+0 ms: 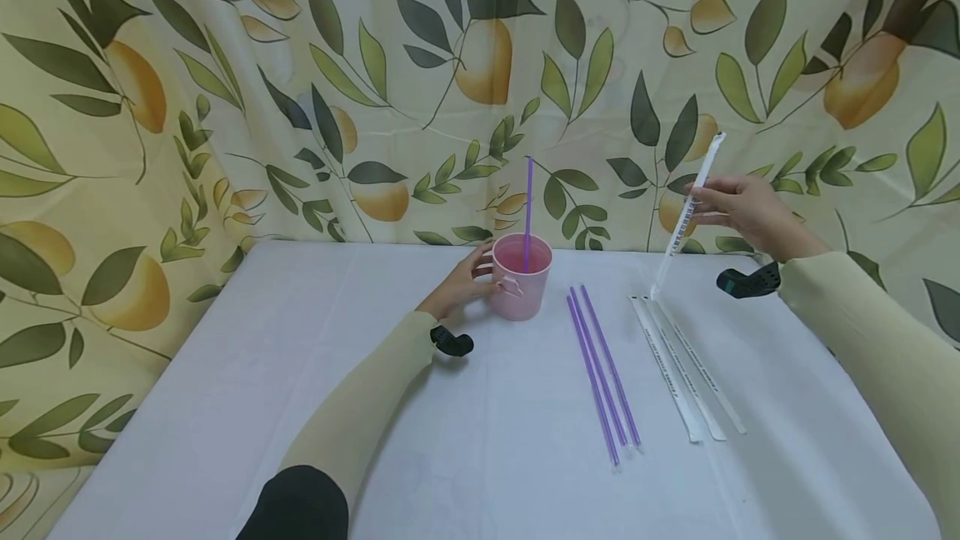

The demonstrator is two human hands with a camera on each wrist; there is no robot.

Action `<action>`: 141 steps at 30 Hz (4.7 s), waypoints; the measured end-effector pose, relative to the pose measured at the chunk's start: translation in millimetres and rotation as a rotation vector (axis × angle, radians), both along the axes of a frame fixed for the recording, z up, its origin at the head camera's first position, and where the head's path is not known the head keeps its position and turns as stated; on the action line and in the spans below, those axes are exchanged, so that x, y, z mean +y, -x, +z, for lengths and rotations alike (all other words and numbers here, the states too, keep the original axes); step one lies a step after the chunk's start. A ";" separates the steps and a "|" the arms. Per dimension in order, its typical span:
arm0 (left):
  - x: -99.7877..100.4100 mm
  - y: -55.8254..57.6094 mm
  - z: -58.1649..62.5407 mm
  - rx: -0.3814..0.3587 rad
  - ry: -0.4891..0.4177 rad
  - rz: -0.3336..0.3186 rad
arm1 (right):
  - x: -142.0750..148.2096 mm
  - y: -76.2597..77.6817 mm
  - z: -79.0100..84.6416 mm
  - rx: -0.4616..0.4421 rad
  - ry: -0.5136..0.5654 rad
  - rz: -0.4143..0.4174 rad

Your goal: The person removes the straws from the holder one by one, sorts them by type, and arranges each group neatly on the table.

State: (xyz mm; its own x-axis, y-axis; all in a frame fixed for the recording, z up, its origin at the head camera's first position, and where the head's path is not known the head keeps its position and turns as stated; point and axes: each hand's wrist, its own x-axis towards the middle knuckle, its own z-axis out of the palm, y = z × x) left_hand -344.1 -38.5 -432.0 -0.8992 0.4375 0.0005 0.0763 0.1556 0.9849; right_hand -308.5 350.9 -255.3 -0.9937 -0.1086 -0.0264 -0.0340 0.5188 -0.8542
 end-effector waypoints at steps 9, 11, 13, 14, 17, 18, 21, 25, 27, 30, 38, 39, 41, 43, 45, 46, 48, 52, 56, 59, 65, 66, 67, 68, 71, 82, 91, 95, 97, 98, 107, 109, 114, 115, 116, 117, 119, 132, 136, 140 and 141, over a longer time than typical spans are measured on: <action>-0.5 -1.0 0.9 0.012 0.015 -0.001 | 32.0 -13.6 -20.1 -0.005 -0.123 0.016; -0.8 -1.7 1.3 0.020 0.015 -0.003 | 38.7 -16.2 -25.5 -0.004 -0.130 0.014; -0.8 -1.8 1.4 0.022 0.013 -0.007 | 45.0 -18.1 -30.4 -0.016 -0.108 0.014; -0.7 -1.9 1.6 0.022 0.014 -0.007 | 48.0 -19.3 -32.8 -0.020 -0.112 0.015; -0.4 -2.3 2.2 0.016 0.016 -0.005 | 56.6 -21.2 -39.4 -0.054 -0.124 0.018; -0.3 -2.4 2.3 0.013 0.018 -0.005 | 59.3 -21.9 -41.5 -0.071 -0.131 0.022; -0.6 -2.7 2.4 0.010 0.018 -0.005 | 66.6 -24.8 -48.7 -0.119 -0.163 0.035; -1.1 -3.1 2.5 0.007 0.015 -0.010 | 74.8 -30.0 -58.8 -0.165 -0.162 0.060; -1.1 -3.0 2.4 0.003 0.015 -0.010 | 78.2 -32.6 -63.4 -0.184 -0.148 0.067; -1.2 -2.3 2.0 0.001 0.014 -0.007 | 82.4 -35.7 -68.9 -0.235 -0.140 0.068; -2.2 -1.5 3.0 0.007 0.011 -0.011 | 88.8 -40.6 -82.3 -0.285 -0.214 0.091; -2.1 -1.5 3.3 0.009 0.012 -0.012 | 88.8 -40.8 -83.8 -0.286 -0.221 0.097; -2.2 -1.6 3.4 0.008 0.016 -0.008 | 88.9 -41.0 -86.5 -0.292 -0.234 0.107; -1.9 -1.7 3.1 0.006 0.020 -0.004 | 88.8 -40.9 -88.6 -0.298 -0.244 0.114; -1.6 -1.8 2.9 0.005 0.027 0.000 | 89.0 -40.3 -90.1 -0.306 -0.251 0.119; -1.4 -1.9 2.9 0.003 0.028 0.002 | 89.7 -39.8 -91.2 -0.310 -0.252 0.119; -1.0 -2.0 2.9 0.000 0.031 0.002 | 90.8 -38.6 -93.2 -0.313 -0.246 0.122; -1.0 -1.4 2.7 -0.006 0.037 0.008 | 90.7 -35.5 -95.9 -0.317 -0.233 0.128; -0.9 -0.7 3.5 -0.010 0.044 0.012 | 88.8 -32.0 -96.7 -0.316 -0.232 0.141; -0.5 -0.6 4.0 -0.017 0.048 0.011 | 87.7 -30.2 -96.2 -0.320 -0.237 0.149; -0.8 -1.4 3.6 -0.013 0.043 0.007 | 86.2 -30.4 -95.7 -0.327 -0.256 0.165; -0.7 -1.5 3.5 -0.009 0.040 0.004 | 86.1 -30.8 -96.3 -0.330 -0.258 0.167; -0.9 -1.6 3.8 -0.004 0.038 0.004 | 85.6 -30.7 -97.1 -0.333 -0.259 0.168; -1.1 -1.5 4.0 0.000 0.035 0.003 | 85.1 -30.4 -98.3 -0.337 -0.260 0.169; -1.2 -1.1 4.2 0.000 0.039 0.005 | 83.5 -29.7 -103.2 -0.358 -0.255 0.165; 0.1 -1.4 3.5 -0.020 0.058 0.020 | 79.2 -22.9 -120.4 -0.362 -0.242 0.088; -0.3 -1.9 2.7 -0.018 0.052 0.014 | 70.7 -16.9 -132.7 -0.395 -0.270 0.018; 0.5 -1.6 3.2 -0.018 0.058 0.023 | 67.3 -14.8 -136.3 -0.400 -0.284 0.021; 0.8 -1.0 3.1 -0.017 0.062 0.027 | 66.6 -13.7 -138.2 -0.407 -0.291 0.020; 1.0 -0.7 3.1 -0.015 0.065 0.028 | 66.4 -13.2 -139.1 -0.412 -0.295 0.018; 0.0 0.1 2.9 -0.002 0.057 0.012 | 63.9 -12.9 -147.2 -0.474 -0.326 -0.019; -0.4 -0.1 2.5 -0.004 0.050 0.011 | 63.4 -14.1 -147.8 -0.487 -0.326 -0.026; -0.6 -0.1 2.1 -0.011 0.045 0.014 | 62.8 -16.7 -151.5 -0.490 -0.342 -0.024; -0.5 -0.2 2.2 -0.014 0.045 0.016 | 62.6 -17.4 -151.9 -0.485 -0.345 -0.021; -0.4 -0.2 2.3 -0.016 0.044 0.016 | 62.5 -18.0 -152.1 -0.480 -0.349 -0.018; -0.4 -0.1 2.3 -0.020 0.043 0.016 | 62.7 -18.3 -152.2 -0.475 -0.352 -0.013; -0.1 -0.1 2.2 -0.027 0.043 0.017 | 63.1 -18.6 -152.2 -0.470 -0.350 -0.002; 0.2 -1.4 3.4 -0.037 0.029 0.020 | 63.6 -18.2 -149.9 -0.472 -0.329 0.020; 0.2 -2.1 3.7 -0.037 0.023 0.020 | 64.5 -19.2 -147.3 -0.465 -0.323 0.045; 0.2 -2.4 3.6 -0.037 0.023 0.024 | 66.0 -17.5 -146.4 -0.468 -0.340 0.042; 0.3 -2.4 3.5 -0.037 0.025 0.025 | 66.4 -16.8 -146.3 -0.468 -0.348 0.040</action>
State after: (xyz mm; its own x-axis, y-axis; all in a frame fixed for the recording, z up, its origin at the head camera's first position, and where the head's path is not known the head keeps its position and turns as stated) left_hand -341.6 -38.2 -428.5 -0.9091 0.4142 -0.0437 0.0356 0.1818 0.9827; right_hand -291.7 417.3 -401.6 -0.8629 -0.0525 -0.5026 0.2804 0.7777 -0.5627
